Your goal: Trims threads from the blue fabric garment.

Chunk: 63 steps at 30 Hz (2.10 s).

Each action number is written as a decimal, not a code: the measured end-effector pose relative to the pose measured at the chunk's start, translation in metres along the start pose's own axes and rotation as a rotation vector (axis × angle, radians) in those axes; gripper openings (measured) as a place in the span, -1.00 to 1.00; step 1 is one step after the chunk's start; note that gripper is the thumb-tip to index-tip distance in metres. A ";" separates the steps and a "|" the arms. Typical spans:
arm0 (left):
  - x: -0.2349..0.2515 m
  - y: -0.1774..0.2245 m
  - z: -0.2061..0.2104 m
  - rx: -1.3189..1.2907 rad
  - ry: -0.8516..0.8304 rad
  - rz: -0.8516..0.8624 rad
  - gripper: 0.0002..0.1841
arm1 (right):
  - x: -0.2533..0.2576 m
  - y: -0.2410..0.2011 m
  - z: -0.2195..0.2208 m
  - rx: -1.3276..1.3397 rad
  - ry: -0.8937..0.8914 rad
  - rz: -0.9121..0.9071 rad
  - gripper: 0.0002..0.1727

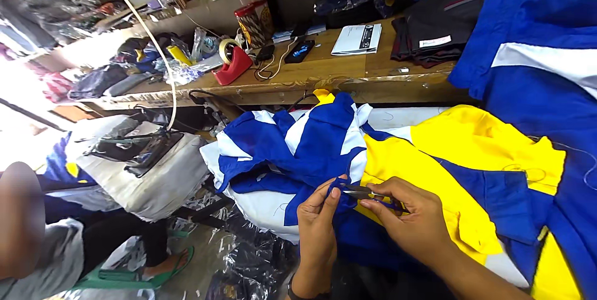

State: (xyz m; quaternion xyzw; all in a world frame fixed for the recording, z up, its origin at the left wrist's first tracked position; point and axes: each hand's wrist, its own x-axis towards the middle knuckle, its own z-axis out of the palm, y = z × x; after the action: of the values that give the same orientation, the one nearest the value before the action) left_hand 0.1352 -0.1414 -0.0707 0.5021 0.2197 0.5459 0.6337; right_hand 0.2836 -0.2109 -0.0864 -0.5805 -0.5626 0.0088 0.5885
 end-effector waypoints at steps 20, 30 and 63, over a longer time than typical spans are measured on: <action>-0.007 -0.004 0.009 -0.042 0.077 -0.082 -0.77 | 0.003 0.007 0.007 0.150 -0.007 0.056 -0.71; -0.008 -0.005 0.010 -0.061 0.098 -0.067 -0.77 | 0.003 0.006 0.008 0.270 -0.037 0.153 -0.76; -0.009 -0.007 0.009 0.014 0.094 0.022 -0.80 | 0.006 0.004 0.016 0.316 -0.038 0.169 -0.77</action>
State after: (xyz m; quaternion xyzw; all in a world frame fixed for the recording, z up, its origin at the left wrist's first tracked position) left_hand 0.1437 -0.1524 -0.0757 0.4829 0.2475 0.5740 0.6133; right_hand 0.2779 -0.1944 -0.0902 -0.5258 -0.5145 0.1577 0.6588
